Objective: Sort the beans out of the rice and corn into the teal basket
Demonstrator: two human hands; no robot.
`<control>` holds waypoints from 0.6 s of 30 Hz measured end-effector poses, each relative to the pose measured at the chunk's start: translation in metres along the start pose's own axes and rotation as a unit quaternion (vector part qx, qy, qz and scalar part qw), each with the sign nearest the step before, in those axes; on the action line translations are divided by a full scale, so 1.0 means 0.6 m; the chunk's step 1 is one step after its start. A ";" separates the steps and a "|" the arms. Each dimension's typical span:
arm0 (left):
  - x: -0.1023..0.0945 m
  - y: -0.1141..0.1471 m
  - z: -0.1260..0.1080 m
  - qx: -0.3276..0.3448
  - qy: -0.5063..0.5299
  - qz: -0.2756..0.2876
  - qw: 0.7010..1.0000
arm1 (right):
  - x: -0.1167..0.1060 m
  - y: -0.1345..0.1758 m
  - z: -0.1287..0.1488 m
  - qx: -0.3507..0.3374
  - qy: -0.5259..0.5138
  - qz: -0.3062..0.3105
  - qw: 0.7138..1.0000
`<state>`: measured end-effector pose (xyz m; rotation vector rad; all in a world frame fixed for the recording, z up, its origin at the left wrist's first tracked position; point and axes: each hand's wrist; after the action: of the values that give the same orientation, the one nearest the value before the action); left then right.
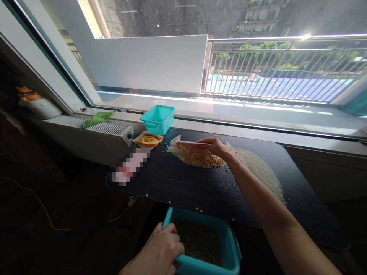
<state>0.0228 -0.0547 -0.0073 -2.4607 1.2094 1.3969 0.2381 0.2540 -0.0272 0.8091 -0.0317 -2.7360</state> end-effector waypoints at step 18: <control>0.006 0.009 -0.003 -0.010 -0.007 -0.007 1.000 | 0.019 0.037 0.008 -0.032 -0.006 -0.003 0.999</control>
<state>0.0216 -0.0616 -0.0073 -2.4639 1.1788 1.4278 0.2322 0.2292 -0.0271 0.7772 0.0543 -2.7317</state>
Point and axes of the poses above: each hand's wrist, its own y-axis away from the middle knuckle, its own x-axis out of the palm, z = x × y, and after that the axes turned 10 degrees about x, right-handed
